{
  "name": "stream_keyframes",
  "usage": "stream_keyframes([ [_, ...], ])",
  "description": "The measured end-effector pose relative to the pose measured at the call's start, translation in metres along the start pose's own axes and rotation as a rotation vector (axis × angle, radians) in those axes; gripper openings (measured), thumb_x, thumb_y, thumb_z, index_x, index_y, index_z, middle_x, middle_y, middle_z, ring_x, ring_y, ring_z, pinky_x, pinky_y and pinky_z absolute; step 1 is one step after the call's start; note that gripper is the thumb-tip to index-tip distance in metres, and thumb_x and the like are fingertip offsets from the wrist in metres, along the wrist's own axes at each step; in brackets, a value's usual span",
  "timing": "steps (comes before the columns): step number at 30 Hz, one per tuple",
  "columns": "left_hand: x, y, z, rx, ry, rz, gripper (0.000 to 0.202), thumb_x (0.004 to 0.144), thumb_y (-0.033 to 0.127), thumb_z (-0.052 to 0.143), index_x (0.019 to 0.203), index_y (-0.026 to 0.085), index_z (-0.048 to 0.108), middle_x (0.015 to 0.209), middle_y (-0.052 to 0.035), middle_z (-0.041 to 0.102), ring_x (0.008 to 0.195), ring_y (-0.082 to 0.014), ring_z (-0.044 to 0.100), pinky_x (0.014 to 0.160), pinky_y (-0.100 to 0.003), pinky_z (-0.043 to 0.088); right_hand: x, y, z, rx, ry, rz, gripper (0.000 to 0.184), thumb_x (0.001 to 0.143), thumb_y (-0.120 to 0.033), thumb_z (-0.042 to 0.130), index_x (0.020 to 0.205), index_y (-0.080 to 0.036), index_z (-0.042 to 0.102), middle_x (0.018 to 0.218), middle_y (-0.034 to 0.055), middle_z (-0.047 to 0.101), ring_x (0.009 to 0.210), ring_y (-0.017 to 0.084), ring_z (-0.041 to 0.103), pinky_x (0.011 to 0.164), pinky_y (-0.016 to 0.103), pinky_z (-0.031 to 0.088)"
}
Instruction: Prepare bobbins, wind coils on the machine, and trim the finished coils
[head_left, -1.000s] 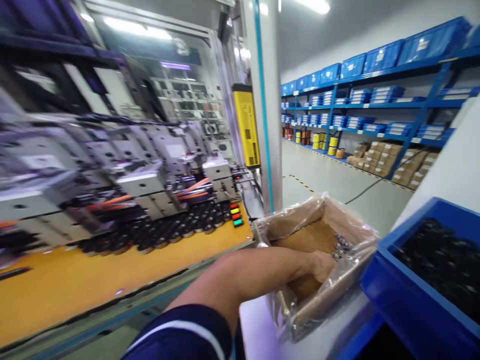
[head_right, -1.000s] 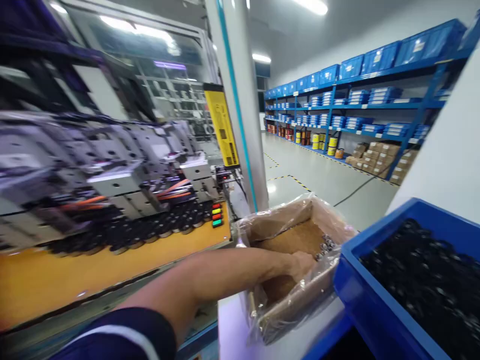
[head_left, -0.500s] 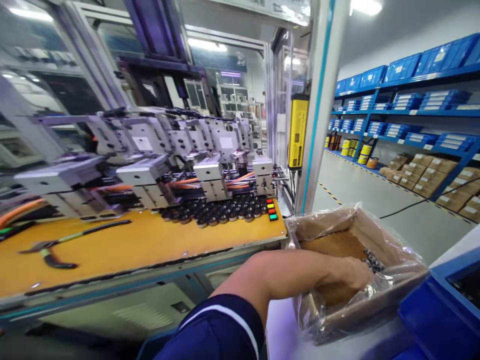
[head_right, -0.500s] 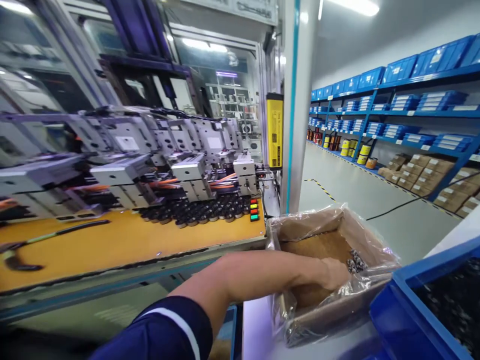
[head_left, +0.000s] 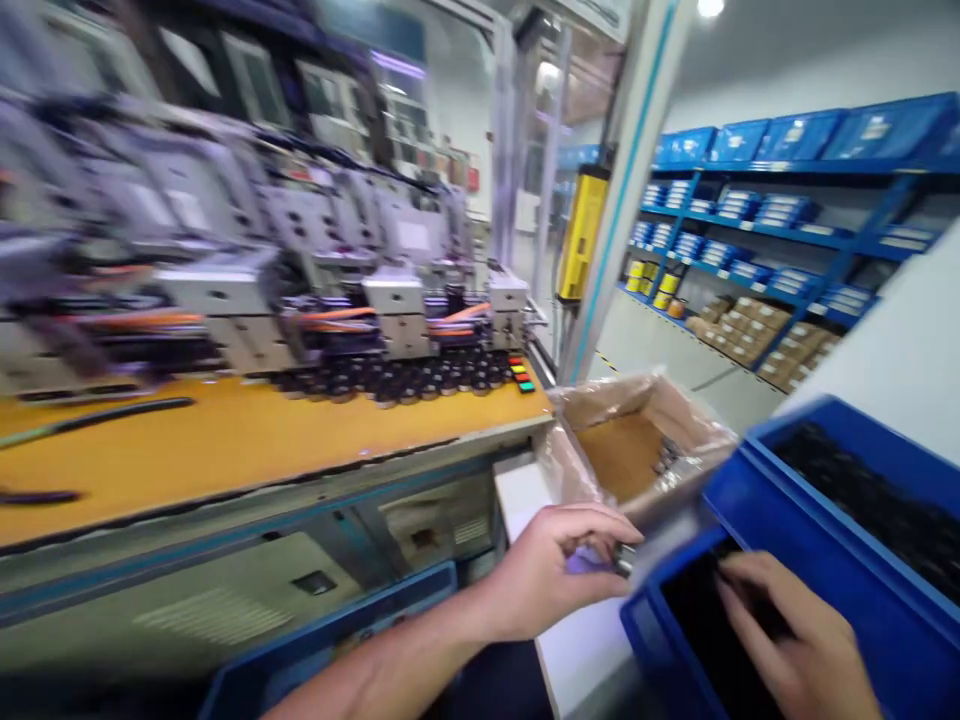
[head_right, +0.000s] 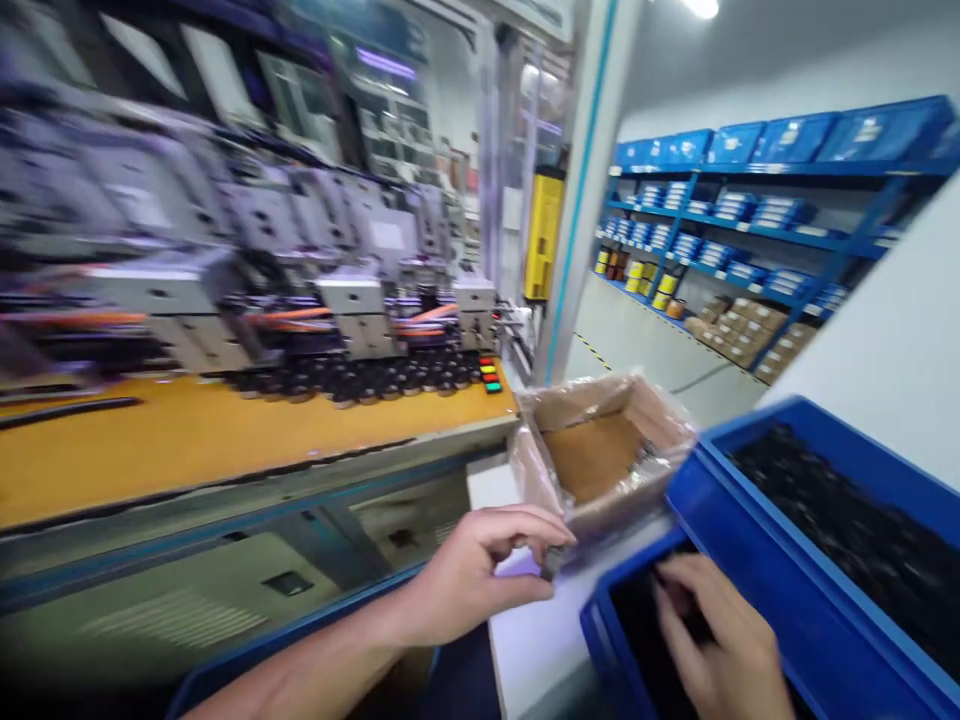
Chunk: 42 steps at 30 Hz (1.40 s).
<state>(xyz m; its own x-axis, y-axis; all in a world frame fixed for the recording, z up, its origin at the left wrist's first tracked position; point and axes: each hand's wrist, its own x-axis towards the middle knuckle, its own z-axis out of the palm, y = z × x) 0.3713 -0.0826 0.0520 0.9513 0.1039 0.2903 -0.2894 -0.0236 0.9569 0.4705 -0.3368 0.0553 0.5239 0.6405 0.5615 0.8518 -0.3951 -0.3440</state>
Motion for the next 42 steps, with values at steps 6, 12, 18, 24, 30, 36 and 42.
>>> stream_keyframes([
  [6,-0.011,0.012,0.026,-0.058,0.0,-0.062,0.029,0.065,0.019,0.085,0.093,0.019,0.079,0.093,-0.0086,0.077,0.075,-0.0166,0.067,0.071,-0.025,0.054,0.011,-0.05,0.008,0.331,0.093,-0.066,0.015,0.089,-0.008,0.056,0.098,-0.02,0.062,0.085,0.004,0.066,0.075,0.014,0.064,0.066,0.025,0.053],
  [12,-0.023,0.0,0.042,-0.265,-0.013,-0.08,0.027,0.062,0.013,0.086,0.087,0.02,0.079,0.095,-0.0067,0.078,0.079,-0.0157,0.071,0.074,-0.023,0.056,-0.007,-0.054,0.005,0.474,0.073,-0.091,0.016,0.088,-0.008,0.059,0.1,-0.018,0.062,0.091,0.0055,0.061,0.082,0.015,0.06,0.071,0.029,0.052],
  [18,-0.038,-0.006,0.048,-0.317,-0.042,-0.233,0.036,0.055,0.012,0.089,0.089,0.019,0.078,0.078,-0.0025,0.078,0.071,-0.0149,0.07,0.071,-0.023,0.056,-0.013,-0.06,0.013,0.573,-0.003,-0.056,0.012,0.091,-0.016,0.059,0.101,-0.019,0.064,0.091,0.0052,0.057,0.081,0.015,0.058,0.071,0.03,0.053],
  [24,-0.058,-0.005,0.043,-0.389,-0.018,-0.306,0.034,0.059,0.02,0.089,0.089,0.014,0.075,0.068,-0.002,0.073,0.06,-0.0105,0.064,0.058,-0.019,0.049,-0.016,-0.079,0.019,0.476,0.008,-0.175,0.023,0.09,-0.009,0.056,0.109,-0.02,0.062,0.093,0.0062,0.058,0.083,0.015,0.059,0.07,0.029,0.055],
  [30,-0.083,0.001,0.027,-0.425,0.01,-0.248,0.037,0.059,0.022,0.09,0.091,0.014,0.073,0.075,-0.0046,0.076,0.069,-0.0126,0.068,0.067,-0.022,0.052,-0.009,-0.1,0.016,0.274,-0.099,-0.408,0.043,0.086,-0.009,0.057,0.129,-0.014,0.052,0.107,0.0138,0.063,0.098,0.021,0.063,0.079,0.033,0.057],
  [36,-0.1,0.002,0.018,-0.393,0.102,-0.192,0.035,0.059,0.015,0.089,0.091,0.017,0.076,0.08,-0.0033,0.079,0.075,-0.0125,0.072,0.074,-0.02,0.055,-0.011,-0.109,0.031,0.208,0.015,-0.512,0.033,0.088,-0.005,0.058,0.12,-0.013,0.057,0.1,0.0118,0.066,0.092,0.019,0.065,0.077,0.03,0.057],
  [42,-0.101,0.0,0.021,-0.474,0.084,-0.216,0.034,0.059,0.011,0.088,0.091,0.016,0.076,0.078,-0.0032,0.08,0.071,-0.0126,0.074,0.07,-0.018,0.058,-0.018,-0.107,0.038,0.204,0.058,-0.523,0.026,0.09,-0.011,0.06,0.115,-0.01,0.059,0.098,0.0131,0.066,0.089,0.019,0.064,0.075,0.031,0.057],
])
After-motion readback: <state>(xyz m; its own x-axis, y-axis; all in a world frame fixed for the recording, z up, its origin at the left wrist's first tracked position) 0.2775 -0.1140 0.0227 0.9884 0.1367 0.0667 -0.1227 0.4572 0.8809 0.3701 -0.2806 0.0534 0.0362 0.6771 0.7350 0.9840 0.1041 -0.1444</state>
